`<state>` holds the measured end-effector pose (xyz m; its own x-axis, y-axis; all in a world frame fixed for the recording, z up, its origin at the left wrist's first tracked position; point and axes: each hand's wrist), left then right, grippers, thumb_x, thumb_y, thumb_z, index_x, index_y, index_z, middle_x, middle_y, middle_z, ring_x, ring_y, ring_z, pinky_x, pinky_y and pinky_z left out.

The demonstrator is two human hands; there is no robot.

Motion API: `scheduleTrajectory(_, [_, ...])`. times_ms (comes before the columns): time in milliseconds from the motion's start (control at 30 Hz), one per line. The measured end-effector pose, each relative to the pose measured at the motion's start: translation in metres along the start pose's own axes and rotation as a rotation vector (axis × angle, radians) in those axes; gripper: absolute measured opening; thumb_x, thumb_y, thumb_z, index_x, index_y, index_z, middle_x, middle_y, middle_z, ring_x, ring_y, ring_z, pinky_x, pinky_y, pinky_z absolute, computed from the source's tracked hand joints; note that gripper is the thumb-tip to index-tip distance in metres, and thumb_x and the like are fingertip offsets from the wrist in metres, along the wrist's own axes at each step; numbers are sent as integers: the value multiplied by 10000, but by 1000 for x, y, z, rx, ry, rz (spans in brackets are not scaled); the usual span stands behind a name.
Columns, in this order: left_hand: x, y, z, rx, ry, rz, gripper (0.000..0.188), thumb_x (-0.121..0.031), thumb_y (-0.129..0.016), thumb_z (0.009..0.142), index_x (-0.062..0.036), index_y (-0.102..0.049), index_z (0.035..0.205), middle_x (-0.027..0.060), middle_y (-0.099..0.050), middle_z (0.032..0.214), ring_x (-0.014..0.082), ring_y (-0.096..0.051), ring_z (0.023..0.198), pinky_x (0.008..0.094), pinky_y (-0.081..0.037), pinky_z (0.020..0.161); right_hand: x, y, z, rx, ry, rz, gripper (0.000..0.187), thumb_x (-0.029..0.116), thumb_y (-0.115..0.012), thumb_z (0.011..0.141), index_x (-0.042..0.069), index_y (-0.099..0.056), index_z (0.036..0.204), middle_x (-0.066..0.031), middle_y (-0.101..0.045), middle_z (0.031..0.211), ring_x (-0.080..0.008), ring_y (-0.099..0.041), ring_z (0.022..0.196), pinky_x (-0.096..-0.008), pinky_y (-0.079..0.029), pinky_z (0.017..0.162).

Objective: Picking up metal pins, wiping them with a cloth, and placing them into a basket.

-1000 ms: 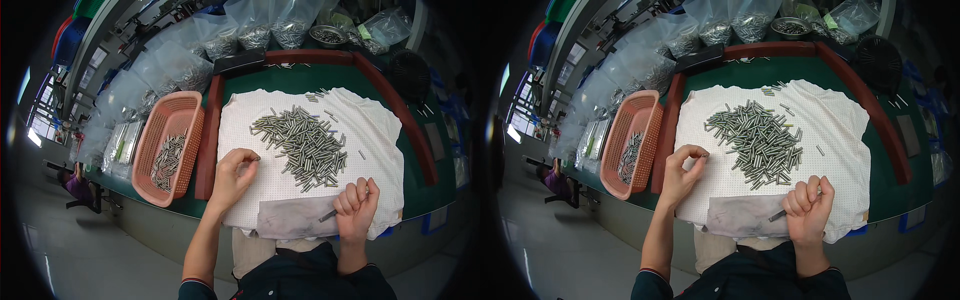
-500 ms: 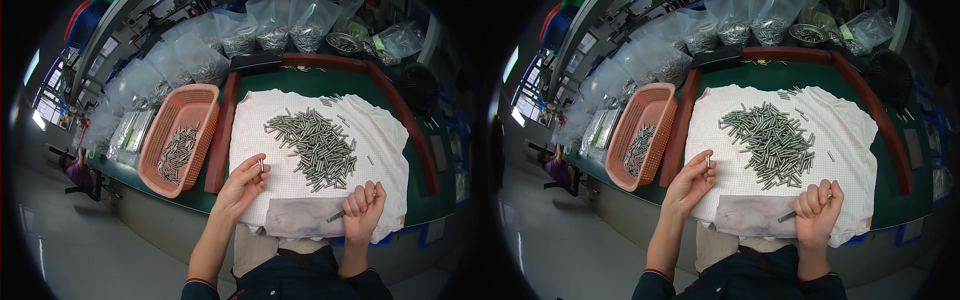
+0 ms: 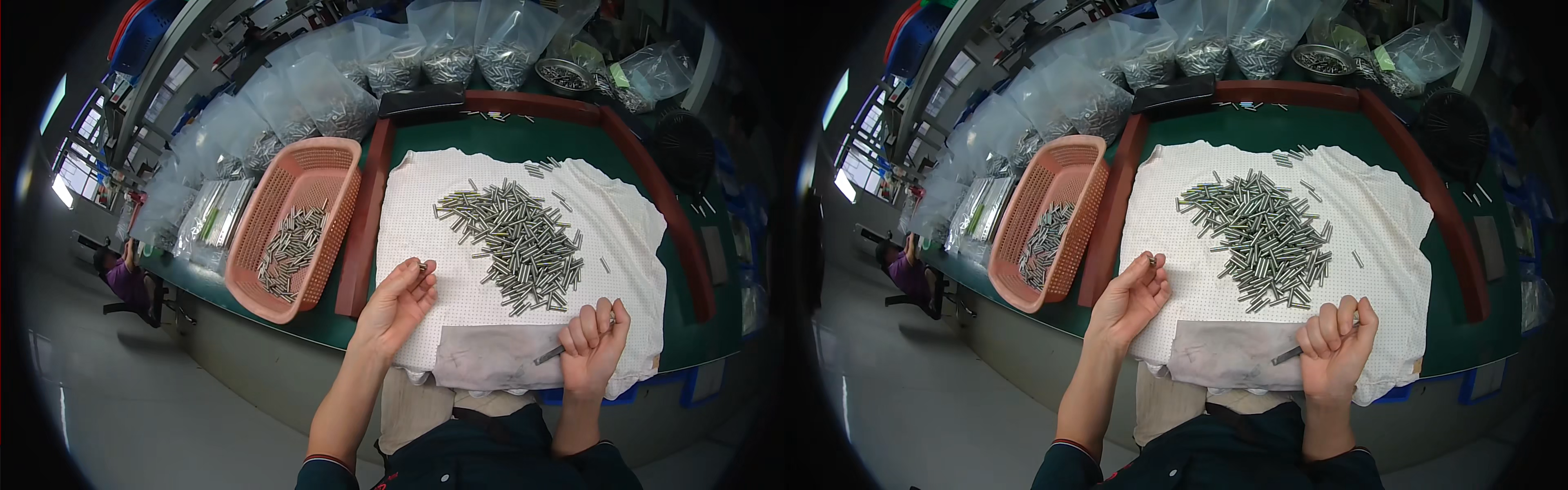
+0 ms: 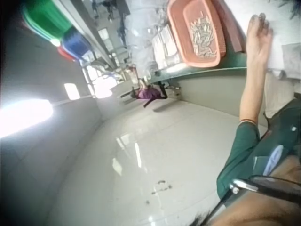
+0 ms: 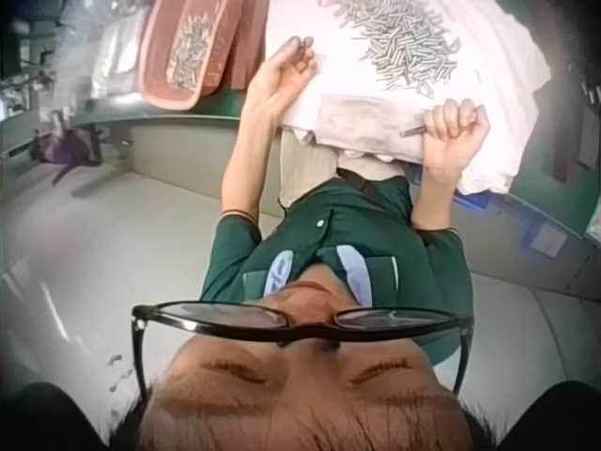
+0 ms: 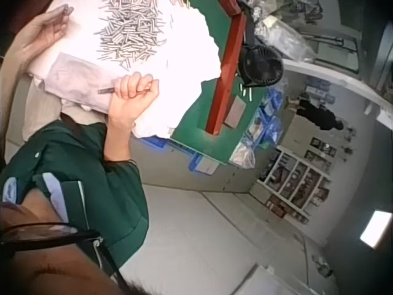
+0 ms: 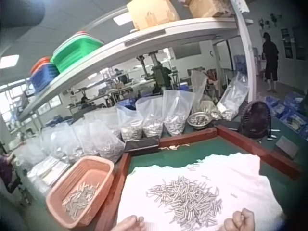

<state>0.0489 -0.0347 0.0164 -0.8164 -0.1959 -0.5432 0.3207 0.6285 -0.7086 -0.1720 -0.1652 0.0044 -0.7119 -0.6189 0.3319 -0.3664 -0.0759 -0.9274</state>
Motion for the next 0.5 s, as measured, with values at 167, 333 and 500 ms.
scheduleTrajectory(167, [0,-1,0,-39,5,-54,87,-88,-568,818,-39,-543,885,81,-568,916,141,-548,787,272,-466,724,1,0,0,-7,0,-9,377,294,-283,917,121,-307,583,24,-226,447,-79,-160,358,-228,-168,345])
scheduleTrajectory(333, [1,-4,-9,-33,-88,78,108,-70,-545,827,-25,-520,922,108,-575,903,150,-558,775,272,-467,717,-1,-1,0,-5,-6,-3,377,295,-280,917,120,-309,584,23,-228,446,-78,-158,357,-227,-170,345])
scheduleTrajectory(500, [-14,-20,-45,-17,-779,819,188,77,-545,760,77,-548,948,137,-615,826,157,-597,750,261,-485,706,-1,2,1,0,-6,-2,381,297,-275,917,120,-308,582,24,-229,445,-76,-158,357,-227,-172,346])
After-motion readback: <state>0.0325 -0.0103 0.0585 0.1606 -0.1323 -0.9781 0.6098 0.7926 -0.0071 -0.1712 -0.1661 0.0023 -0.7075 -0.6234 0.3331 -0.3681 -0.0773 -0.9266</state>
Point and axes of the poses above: each hand's wrist, its own z-axis towards the middle knuckle, its own y-axis out of the back of the hand, x = y × z
